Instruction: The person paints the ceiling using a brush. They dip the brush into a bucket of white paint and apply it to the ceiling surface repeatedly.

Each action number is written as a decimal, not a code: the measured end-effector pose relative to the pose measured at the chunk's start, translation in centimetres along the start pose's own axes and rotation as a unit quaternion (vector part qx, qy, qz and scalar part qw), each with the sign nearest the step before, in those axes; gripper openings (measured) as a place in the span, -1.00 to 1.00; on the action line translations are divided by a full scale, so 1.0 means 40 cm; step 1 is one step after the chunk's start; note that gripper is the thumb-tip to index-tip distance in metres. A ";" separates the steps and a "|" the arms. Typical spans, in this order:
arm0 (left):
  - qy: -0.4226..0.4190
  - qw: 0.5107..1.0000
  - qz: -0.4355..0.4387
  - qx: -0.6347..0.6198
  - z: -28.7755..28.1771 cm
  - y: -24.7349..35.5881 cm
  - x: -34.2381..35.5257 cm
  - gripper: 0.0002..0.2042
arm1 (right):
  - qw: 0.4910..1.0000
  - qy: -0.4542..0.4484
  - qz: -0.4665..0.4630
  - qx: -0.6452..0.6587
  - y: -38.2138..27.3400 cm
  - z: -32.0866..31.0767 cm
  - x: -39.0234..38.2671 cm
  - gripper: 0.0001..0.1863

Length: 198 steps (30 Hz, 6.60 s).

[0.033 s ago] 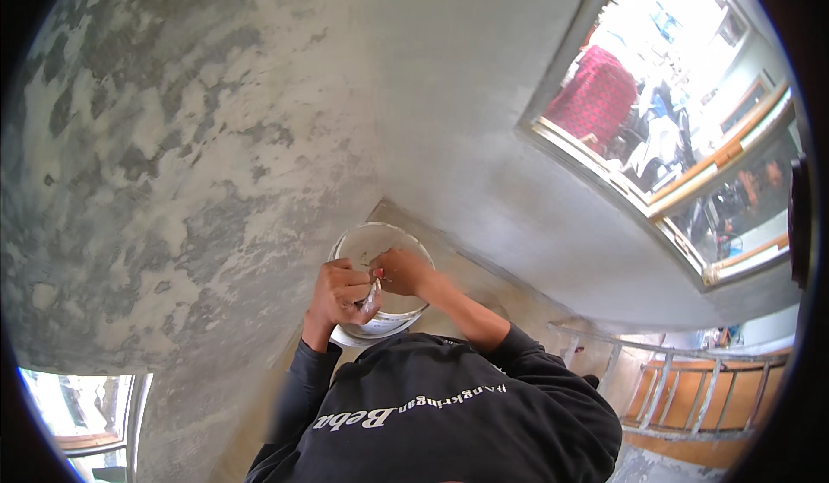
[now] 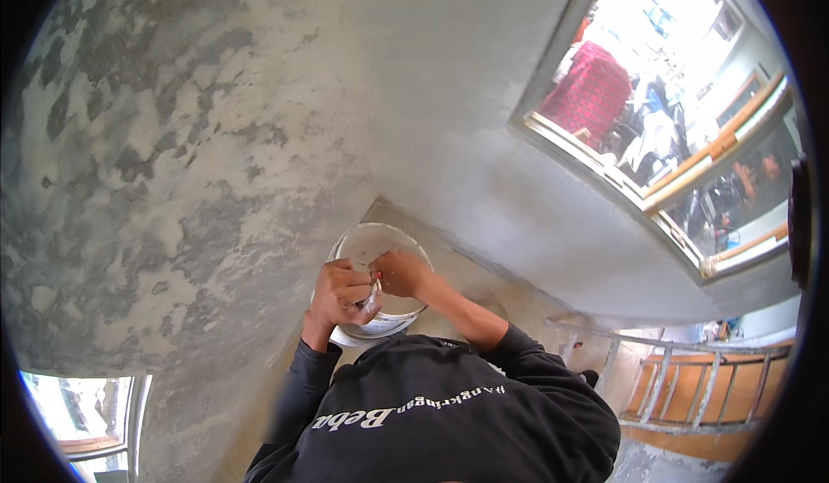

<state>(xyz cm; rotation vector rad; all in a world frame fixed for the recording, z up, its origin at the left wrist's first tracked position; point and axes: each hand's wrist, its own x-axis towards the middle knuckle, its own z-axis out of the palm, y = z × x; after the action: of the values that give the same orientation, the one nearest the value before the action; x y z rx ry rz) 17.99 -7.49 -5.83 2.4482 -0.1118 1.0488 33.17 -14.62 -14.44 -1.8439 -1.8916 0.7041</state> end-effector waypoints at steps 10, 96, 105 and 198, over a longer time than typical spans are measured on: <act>-0.058 0.997 0.026 -0.044 0.121 0.162 -0.081 -0.72 | 0.990 0.075 0.058 0.107 -0.007 0.119 -0.274 -0.78; 0.114 0.990 0.016 0.081 -0.285 -0.068 0.132 -0.72 | 0.966 0.150 -0.179 0.110 -0.164 -0.408 0.230 -0.83; 0.172 0.978 0.031 0.115 -0.326 -0.128 0.175 -0.73 | 0.923 0.009 -0.044 0.383 -0.141 -0.563 0.317 -0.74; 0.384 0.888 0.003 0.252 -0.272 -0.198 0.261 -0.79 | 0.674 0.351 -0.218 0.612 -0.179 -0.620 0.832 -0.84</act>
<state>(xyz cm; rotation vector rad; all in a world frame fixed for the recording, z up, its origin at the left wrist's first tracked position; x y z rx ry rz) 20.13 5.56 4.91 2.2175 0.4650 2.1808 41.04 20.40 7.60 -0.5564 -0.7950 0.6552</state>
